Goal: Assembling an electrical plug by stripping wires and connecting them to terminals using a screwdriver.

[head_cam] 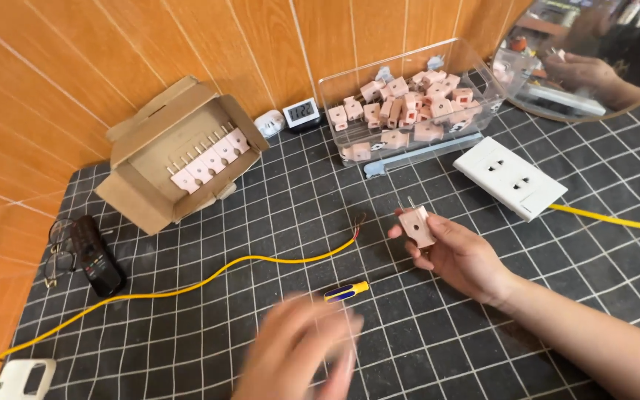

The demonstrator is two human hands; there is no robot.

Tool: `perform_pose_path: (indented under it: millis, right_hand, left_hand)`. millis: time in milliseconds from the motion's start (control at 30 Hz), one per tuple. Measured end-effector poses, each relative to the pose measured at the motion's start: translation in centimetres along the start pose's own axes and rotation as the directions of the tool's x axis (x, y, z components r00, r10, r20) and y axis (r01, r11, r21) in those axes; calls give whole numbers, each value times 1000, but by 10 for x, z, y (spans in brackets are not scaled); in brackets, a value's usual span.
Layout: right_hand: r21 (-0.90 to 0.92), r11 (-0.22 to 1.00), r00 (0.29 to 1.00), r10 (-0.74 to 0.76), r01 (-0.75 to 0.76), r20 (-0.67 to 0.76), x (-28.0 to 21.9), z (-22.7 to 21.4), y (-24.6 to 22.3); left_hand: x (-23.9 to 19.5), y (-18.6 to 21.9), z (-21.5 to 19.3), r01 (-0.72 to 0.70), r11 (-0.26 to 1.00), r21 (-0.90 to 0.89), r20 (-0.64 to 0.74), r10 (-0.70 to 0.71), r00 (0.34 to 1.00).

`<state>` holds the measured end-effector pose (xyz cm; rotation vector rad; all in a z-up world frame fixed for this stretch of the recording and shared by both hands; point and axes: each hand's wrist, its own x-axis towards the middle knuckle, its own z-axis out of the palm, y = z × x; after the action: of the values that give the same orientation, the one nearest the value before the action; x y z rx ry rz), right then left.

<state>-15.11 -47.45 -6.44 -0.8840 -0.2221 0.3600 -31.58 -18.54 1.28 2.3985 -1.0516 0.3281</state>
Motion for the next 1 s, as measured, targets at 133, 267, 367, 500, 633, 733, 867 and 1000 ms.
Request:
perform_pose_path:
  millis: [133,267,367,500,633,733,867,1000]
  right_hand:
    - [-3,994,993,111,-111,35,-2,-4,-6]
    - [95,990,994,101,-104,39,4,-8,-9]
    - [150,982,992,108,-116,64,7,-13,-12]
    - [83,995,999,53,-52,-8,8,-16,-17]
    - [114,992,998,55,-57,24,10,-13,-21]
    - [132,990,996,46,-56,82,8,-12,-21]
    - [138,989,994,37,-52,107,9,-12,-21]
    - [142,988,996,50,-61,77,11,-16,-21]
  left_hand:
    - [44,-79,62,59,997,58,82,-64,995]
    - [58,-126,91,81,990,113,165,-100,981]
    - [82,-149,91,253,923,290,163,-308,937]
    - [97,-141,86,478,877,-48,-47,-480,876]
    - [85,-130,97,168,982,-86,-245,-185,952]
    - [83,-117,94,-96,995,5,-276,94,957]
    - [84,-108,76,-170,973,158,-372,218,902]
    - [84,-113,74,-129,969,212,-382,204,901]
